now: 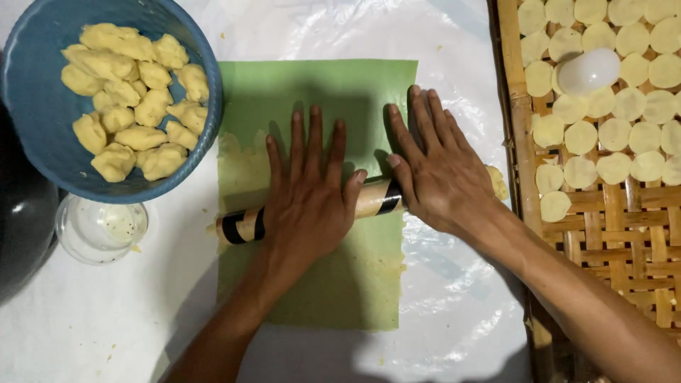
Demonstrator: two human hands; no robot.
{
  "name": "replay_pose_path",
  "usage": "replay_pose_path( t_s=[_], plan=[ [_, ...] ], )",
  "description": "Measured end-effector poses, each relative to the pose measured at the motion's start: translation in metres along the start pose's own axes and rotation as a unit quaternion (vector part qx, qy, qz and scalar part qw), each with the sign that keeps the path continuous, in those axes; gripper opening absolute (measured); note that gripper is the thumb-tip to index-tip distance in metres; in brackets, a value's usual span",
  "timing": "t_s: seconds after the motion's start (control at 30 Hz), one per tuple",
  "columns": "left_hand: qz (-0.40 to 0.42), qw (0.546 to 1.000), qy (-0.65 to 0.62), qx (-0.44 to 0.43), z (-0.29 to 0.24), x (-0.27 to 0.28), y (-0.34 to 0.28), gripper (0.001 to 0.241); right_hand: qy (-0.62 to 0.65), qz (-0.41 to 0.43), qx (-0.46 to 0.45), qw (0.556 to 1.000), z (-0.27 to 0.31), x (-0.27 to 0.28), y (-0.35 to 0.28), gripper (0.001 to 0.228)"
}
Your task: Flatten dough balls into thin rounds using a rolling tool on a plastic sheet.
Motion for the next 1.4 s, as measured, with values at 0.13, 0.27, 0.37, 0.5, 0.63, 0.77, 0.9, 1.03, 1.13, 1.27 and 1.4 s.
replay_pose_path(
  t_s=[0.13,0.27,0.37,0.5,0.63,0.77,0.9,1.03,1.13,1.27,1.4],
  plan=[
    [0.040,0.999,0.004,0.020,0.015,-0.010,0.016,0.077,0.025,0.089,-0.066,0.994,-0.003,0.007,0.026,0.070],
    [-0.021,0.998,0.047,0.047,0.019,-0.006,0.029,0.074,0.037,-0.059,-0.028,0.997,-0.014,0.003,0.035,0.066],
    [-0.046,0.995,0.065,0.065,0.016,0.003,0.030,0.071,0.019,-0.145,-0.004,0.989,-0.014,0.001,0.034,0.063],
    [-0.091,0.995,0.042,0.025,0.003,0.006,0.003,0.066,0.050,-0.153,-0.026,0.987,0.006,0.011,0.006,0.066],
    [-0.162,0.981,-0.086,-0.064,0.005,0.004,-0.028,0.052,0.057,-0.108,-0.086,0.989,-0.004,0.004,0.005,0.074],
    [-0.126,0.984,0.011,-0.128,0.007,0.010,-0.043,0.054,0.093,-0.167,-0.106,0.976,-0.012,0.004,0.029,0.071],
    [-0.144,0.973,0.094,-0.156,0.003,0.032,-0.048,0.049,0.102,-0.306,-0.006,0.947,-0.003,0.006,0.020,0.059],
    [-0.109,0.983,0.036,-0.145,-0.002,0.024,-0.083,0.052,0.047,-0.296,0.058,0.952,0.025,0.006,-0.056,0.049],
    [-0.128,0.983,0.024,-0.133,-0.010,0.018,-0.107,0.042,-0.005,-0.282,0.059,0.958,0.031,-0.019,-0.093,0.047],
    [-0.051,0.996,0.055,-0.046,-0.023,0.021,-0.104,0.052,-0.028,-0.207,0.053,0.976,0.031,-0.034,-0.097,0.059],
    [-0.015,0.999,0.041,0.007,-0.016,0.012,-0.073,0.069,-0.049,-0.129,0.018,0.990,0.023,-0.026,-0.062,0.069]
  ],
)
Point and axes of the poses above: each hand's wrist, its own y-axis towards the middle knuckle, its own x-axis out of the back of the hand, z = x × y, the point moved 2 cm from there along y, towards the middle knuckle, and after that the axes turned 5 degrees about -z, right-handed, at the moved point
